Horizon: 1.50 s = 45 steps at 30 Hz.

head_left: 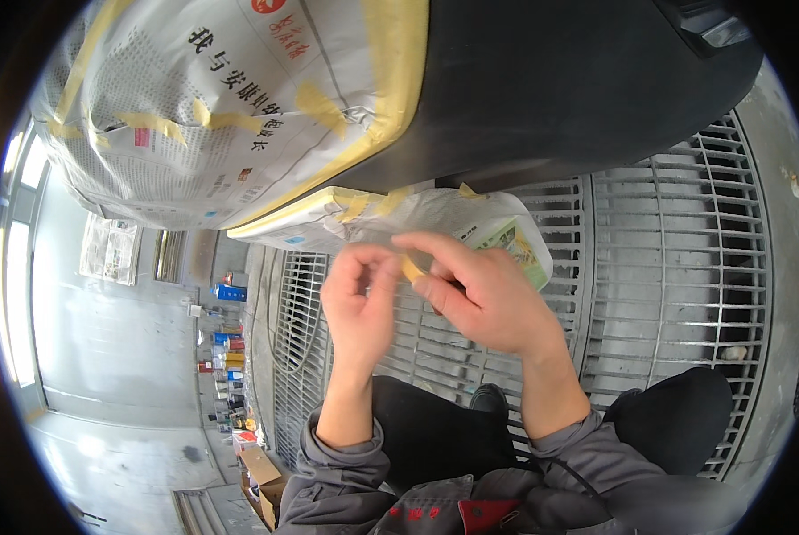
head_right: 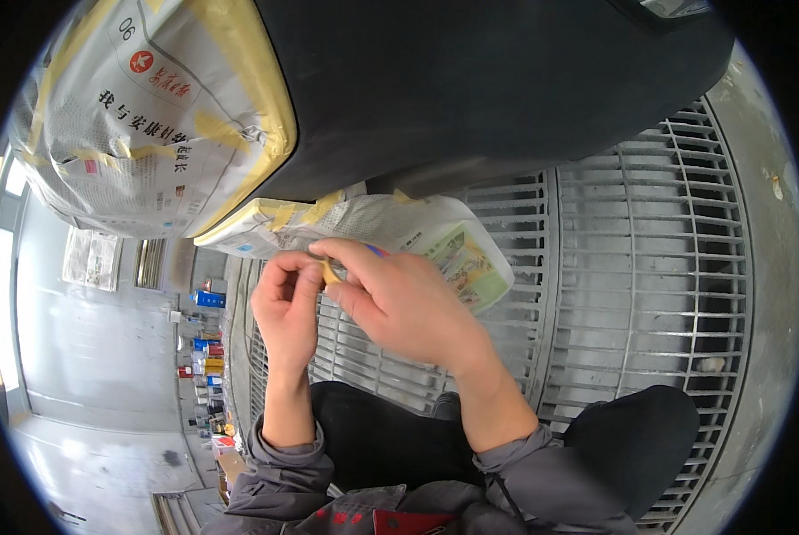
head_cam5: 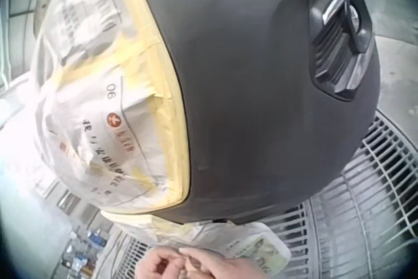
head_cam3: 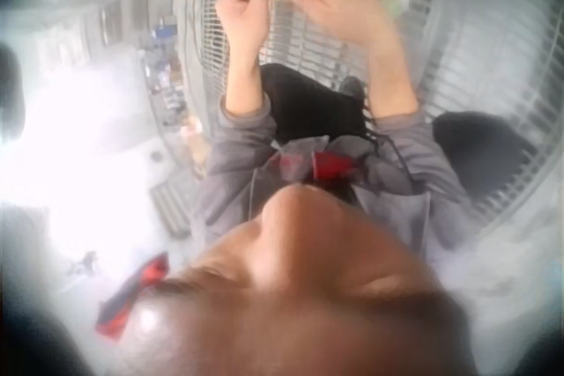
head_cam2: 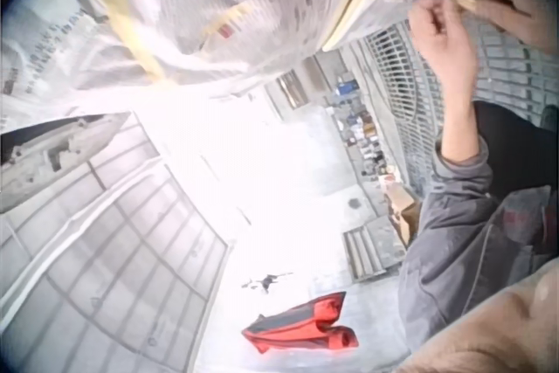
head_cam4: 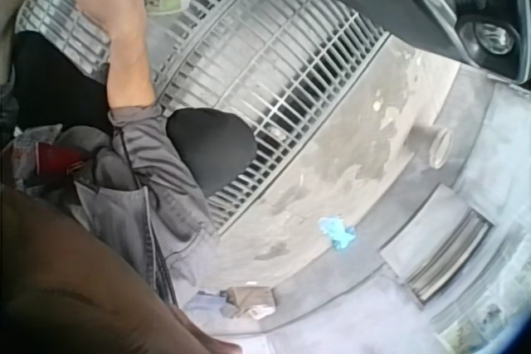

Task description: The person tapes newspaper sheets over the front bumper of a white car using masking tape. They smooth the paper and apply tape along the edges to secure the coverage.

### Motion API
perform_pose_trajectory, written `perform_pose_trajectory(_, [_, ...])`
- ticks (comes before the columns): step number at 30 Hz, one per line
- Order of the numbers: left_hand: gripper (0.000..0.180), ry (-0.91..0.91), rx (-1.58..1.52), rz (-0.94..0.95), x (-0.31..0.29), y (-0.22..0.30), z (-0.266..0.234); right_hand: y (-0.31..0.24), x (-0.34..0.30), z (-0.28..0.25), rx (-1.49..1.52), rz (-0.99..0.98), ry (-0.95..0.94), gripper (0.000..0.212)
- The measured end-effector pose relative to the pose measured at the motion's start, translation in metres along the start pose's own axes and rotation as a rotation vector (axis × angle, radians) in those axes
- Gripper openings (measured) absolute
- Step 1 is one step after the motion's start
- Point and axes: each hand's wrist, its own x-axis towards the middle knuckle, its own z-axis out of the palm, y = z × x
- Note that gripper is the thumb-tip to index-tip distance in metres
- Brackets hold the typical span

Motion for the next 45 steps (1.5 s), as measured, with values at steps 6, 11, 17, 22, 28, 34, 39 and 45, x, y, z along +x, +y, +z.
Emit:
perform_pose_trajectory(6, [0.009,0.077,0.408,0.574,0.007,0.01,0.012,0.02,0.006,0.003,0.031,0.083,0.125,0.015])
perform_pose_trajectory(11, [0.01,0.306,0.2,0.584,0.01,0.019,0.008,0.045,0.02,-0.009,0.392,0.29,0.39,0.015])
perform_pose_trajectory(17, [0.003,0.188,0.184,0.176,0.028,0.02,0.015,0.022,0.017,-0.001,0.533,0.329,-0.016,0.036])
perform_pose_trajectory(22, [0.007,0.307,0.161,0.131,0.03,0.011,0.029,0.038,0.036,0.017,0.544,0.306,0.116,0.028])
perform_pose_trajectory(28, [0.01,0.33,0.137,0.076,0.031,0.009,0.034,0.048,0.057,0.039,0.412,0.144,0.387,0.021])
perform_pose_trajectory(34, [0.01,0.347,0.022,0.01,0.031,0.013,0.036,0.048,0.059,0.03,0.524,0.235,0.271,0.019])
perform_pose_trajectory(39, [0.01,0.356,0.081,0.034,0.033,0.009,0.039,0.063,0.065,0.044,0.501,0.139,0.317,0.018])
perform_pose_trajectory(45, [0.008,0.393,0.553,0.377,0.038,0.011,0.04,0.045,0.07,0.032,0.325,0.168,0.295,0.021])
